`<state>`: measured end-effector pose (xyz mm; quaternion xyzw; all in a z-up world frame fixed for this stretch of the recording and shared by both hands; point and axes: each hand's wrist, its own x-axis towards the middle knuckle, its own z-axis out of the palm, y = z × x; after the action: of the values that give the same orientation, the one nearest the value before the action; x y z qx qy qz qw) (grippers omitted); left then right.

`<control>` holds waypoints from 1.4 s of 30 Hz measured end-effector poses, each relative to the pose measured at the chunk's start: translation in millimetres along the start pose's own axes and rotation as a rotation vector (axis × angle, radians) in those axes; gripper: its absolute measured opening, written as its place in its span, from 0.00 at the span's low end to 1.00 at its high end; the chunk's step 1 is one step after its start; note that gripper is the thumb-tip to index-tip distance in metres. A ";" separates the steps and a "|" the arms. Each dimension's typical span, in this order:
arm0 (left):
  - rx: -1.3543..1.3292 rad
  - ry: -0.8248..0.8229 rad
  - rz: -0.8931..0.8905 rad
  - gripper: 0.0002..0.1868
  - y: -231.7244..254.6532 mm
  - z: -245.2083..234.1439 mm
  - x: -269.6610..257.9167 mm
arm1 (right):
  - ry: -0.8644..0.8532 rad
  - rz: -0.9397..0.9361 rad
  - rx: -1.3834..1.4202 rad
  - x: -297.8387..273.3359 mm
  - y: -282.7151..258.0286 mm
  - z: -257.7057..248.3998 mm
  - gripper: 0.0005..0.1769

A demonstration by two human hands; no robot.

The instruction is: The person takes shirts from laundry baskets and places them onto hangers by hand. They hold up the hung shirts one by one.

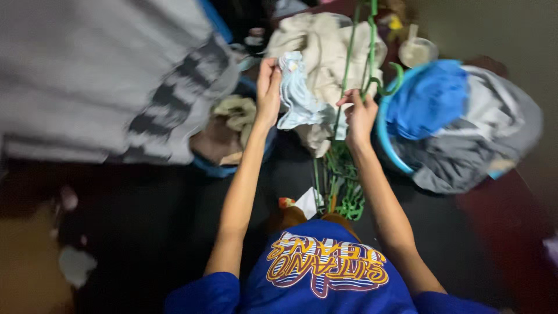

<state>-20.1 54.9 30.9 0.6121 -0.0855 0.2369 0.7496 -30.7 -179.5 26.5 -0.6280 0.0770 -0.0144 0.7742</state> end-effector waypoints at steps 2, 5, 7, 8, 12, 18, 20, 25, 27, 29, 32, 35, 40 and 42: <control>0.153 0.082 0.020 0.08 19.8 -42.7 -6.3 | -0.086 0.032 -0.022 -8.8 8.7 41.2 0.13; 0.230 0.199 0.014 0.09 27.6 -109.1 -22.4 | -0.186 0.083 -0.014 -23.9 25.5 88.6 0.13; 0.317 0.249 0.006 0.09 17.2 -151.3 -31.8 | -0.201 0.119 -0.062 -32.3 38.5 106.8 0.13; 0.405 0.264 0.004 0.09 8.4 -171.4 -34.7 | -0.222 0.119 -0.049 -33.0 44.4 111.7 0.14; 0.929 0.284 -0.016 0.16 -44.7 -208.3 -54.0 | -0.240 0.082 -0.094 -33.1 68.9 104.8 0.15; 0.960 -0.180 -0.032 0.26 -102.4 -119.6 -80.4 | -0.111 0.112 -0.098 -18.1 53.4 46.4 0.13; 1.107 -0.396 -0.207 0.28 -108.6 -97.6 -91.0 | -0.056 0.111 -0.122 -10.8 42.4 29.1 0.13; 1.568 -0.596 -0.178 0.24 -143.1 -84.9 -139.7 | 0.001 0.059 -0.221 -3.3 43.2 1.3 0.14; 1.596 -0.538 -0.028 0.18 -162.8 -90.1 -142.7 | -0.029 0.067 -0.202 -1.4 48.2 1.3 0.14; 1.506 -0.499 -0.058 0.13 -166.7 -100.7 -138.7 | -0.068 0.093 -0.201 -2.1 51.8 7.1 0.14; 1.412 -0.327 -0.099 0.14 -145.9 -122.2 -115.3 | -0.130 0.144 -0.215 -2.3 50.0 25.5 0.15; 1.166 -0.006 -0.122 0.18 -111.9 -153.8 -83.9 | -0.159 0.158 -0.206 -3.3 51.6 49.3 0.14; 1.368 0.241 -0.243 0.22 -37.9 -178.0 -66.8 | -0.197 0.002 -0.149 1.0 72.6 83.5 0.15; 1.440 0.171 -0.213 0.24 -30.0 -163.2 -65.7 | -0.177 -0.036 -0.183 -3.1 80.9 86.6 0.14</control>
<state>-90.1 190.7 -61.4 0.9374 0.2100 0.2073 0.1848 -27.9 -78.0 -34.8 -0.6961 -0.0020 0.0344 0.7171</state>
